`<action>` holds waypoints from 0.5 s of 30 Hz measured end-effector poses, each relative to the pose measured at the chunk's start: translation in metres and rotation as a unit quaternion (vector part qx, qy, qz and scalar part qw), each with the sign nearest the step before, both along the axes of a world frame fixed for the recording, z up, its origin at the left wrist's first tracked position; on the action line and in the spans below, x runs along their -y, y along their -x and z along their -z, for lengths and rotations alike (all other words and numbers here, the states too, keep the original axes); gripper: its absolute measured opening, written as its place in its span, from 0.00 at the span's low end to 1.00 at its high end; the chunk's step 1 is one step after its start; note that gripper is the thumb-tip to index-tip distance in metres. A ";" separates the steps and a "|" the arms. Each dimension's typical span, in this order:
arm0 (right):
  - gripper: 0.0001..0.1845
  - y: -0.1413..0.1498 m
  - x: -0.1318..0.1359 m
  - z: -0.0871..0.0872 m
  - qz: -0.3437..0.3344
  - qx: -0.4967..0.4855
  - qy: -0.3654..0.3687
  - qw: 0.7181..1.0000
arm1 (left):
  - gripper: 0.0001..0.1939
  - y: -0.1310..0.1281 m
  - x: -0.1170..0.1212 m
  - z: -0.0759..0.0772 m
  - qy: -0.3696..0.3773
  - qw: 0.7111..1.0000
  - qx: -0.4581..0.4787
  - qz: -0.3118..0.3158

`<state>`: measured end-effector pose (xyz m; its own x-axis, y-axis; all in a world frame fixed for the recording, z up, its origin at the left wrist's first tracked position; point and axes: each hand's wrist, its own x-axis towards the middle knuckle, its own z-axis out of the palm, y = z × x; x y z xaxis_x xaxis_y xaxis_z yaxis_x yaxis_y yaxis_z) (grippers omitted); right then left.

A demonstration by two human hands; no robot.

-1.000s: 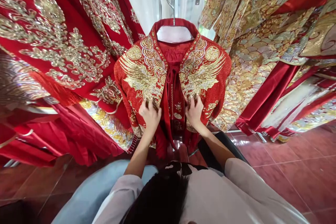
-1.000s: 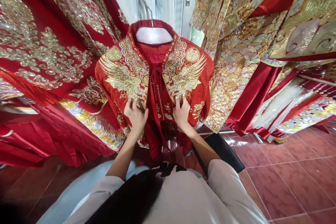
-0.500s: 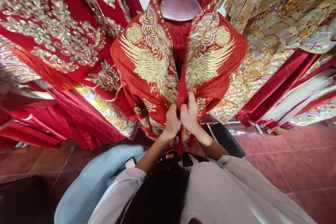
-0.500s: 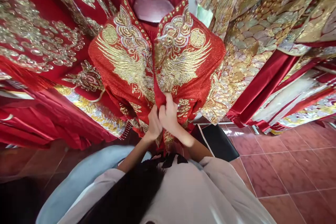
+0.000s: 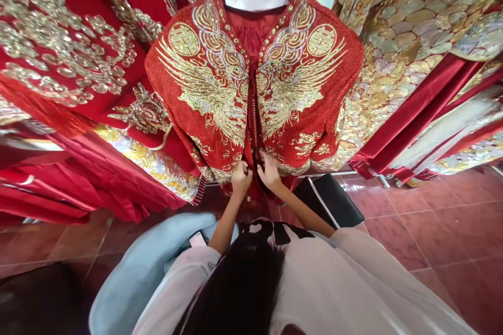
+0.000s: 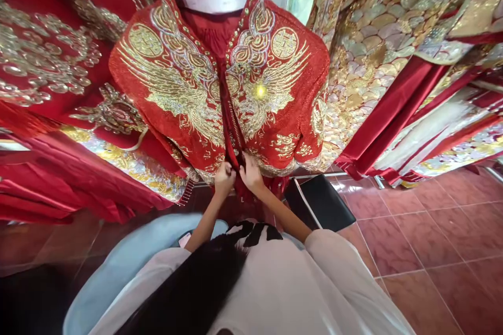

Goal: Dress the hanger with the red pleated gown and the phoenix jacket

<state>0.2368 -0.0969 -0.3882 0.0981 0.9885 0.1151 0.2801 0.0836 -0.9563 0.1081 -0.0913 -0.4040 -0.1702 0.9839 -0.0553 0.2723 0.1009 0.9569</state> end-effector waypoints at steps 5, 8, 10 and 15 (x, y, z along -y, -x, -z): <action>0.19 -0.050 0.036 0.067 0.058 -0.136 0.146 0.978 | 0.12 0.059 0.032 0.046 0.187 0.970 0.155 -0.024; 0.21 -0.078 0.039 0.076 0.078 -0.226 0.176 0.955 | 0.18 0.082 0.035 0.055 0.222 0.939 0.255 -0.053; 0.22 -0.083 0.033 0.074 0.077 -0.282 0.183 0.939 | 0.18 0.085 0.029 0.056 0.215 0.922 0.314 -0.067; 0.24 -0.053 0.021 0.070 0.062 -0.362 0.184 0.912 | 0.14 0.069 0.013 0.052 0.201 0.890 0.398 -0.092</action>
<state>0.2898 -0.1182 -0.4578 0.1314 0.9233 -0.3608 -0.4503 -0.2687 -0.8515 0.0394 -0.1044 -0.4563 -0.0756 0.8165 -0.5724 -0.5320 0.4525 0.7157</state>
